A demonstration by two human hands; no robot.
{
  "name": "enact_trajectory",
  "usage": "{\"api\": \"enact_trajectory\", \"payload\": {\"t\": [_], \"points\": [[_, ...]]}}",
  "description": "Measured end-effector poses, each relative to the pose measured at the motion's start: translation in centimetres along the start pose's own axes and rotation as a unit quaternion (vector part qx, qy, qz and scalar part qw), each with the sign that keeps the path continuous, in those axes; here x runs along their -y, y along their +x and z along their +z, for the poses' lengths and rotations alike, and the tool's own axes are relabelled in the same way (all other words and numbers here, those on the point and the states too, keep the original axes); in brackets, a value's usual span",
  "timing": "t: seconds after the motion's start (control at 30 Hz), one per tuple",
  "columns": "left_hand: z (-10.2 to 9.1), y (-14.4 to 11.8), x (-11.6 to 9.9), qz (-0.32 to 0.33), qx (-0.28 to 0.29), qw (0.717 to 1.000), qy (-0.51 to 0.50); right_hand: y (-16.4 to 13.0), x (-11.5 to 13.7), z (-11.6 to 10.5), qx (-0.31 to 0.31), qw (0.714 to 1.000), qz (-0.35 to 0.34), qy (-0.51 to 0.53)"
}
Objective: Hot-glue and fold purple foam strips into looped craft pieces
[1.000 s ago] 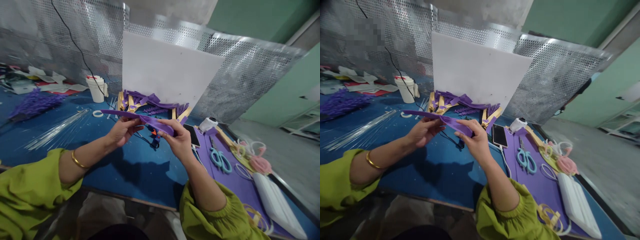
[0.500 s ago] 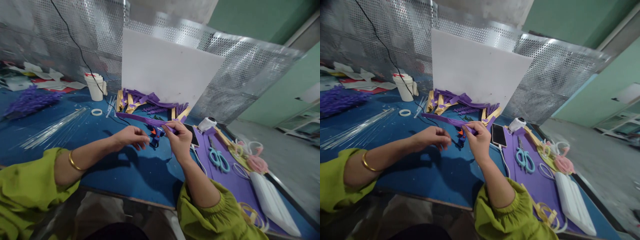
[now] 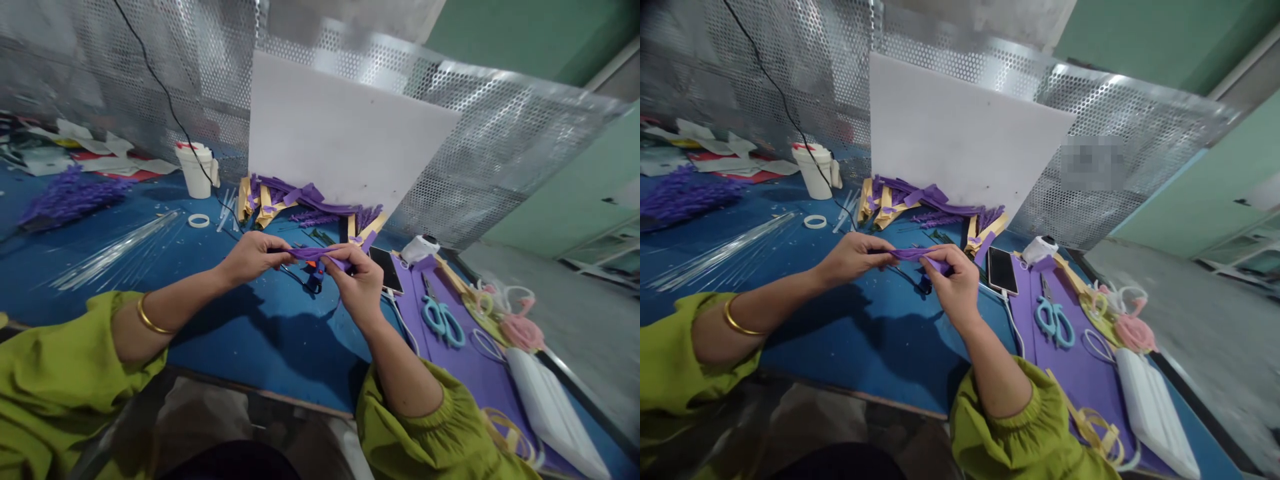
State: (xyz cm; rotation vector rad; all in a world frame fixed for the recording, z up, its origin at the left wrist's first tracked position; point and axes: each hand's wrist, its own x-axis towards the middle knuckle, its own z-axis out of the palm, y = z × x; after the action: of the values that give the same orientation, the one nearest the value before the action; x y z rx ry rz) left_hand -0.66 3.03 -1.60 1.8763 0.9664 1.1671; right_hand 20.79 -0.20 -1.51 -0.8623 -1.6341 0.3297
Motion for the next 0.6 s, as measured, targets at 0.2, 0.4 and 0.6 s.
{"api": "enact_trajectory", "payload": {"t": [0.2,0.4,0.6], "points": [[0.6,-0.3,-0.6,-0.024,-0.047,0.995,-0.089,-0.2,-0.2,0.4,-0.038,0.992,0.097,0.066],[1.1,-0.4,-0.5,-0.056,-0.048,0.987,-0.141,-0.2,-0.3,1.0,-0.063,0.976,0.171,0.115],[1.1,-0.3,-0.6,-0.060,-0.015,0.987,-0.147,-0.3,0.0,0.6,-0.052,0.993,0.086,0.064]]}}
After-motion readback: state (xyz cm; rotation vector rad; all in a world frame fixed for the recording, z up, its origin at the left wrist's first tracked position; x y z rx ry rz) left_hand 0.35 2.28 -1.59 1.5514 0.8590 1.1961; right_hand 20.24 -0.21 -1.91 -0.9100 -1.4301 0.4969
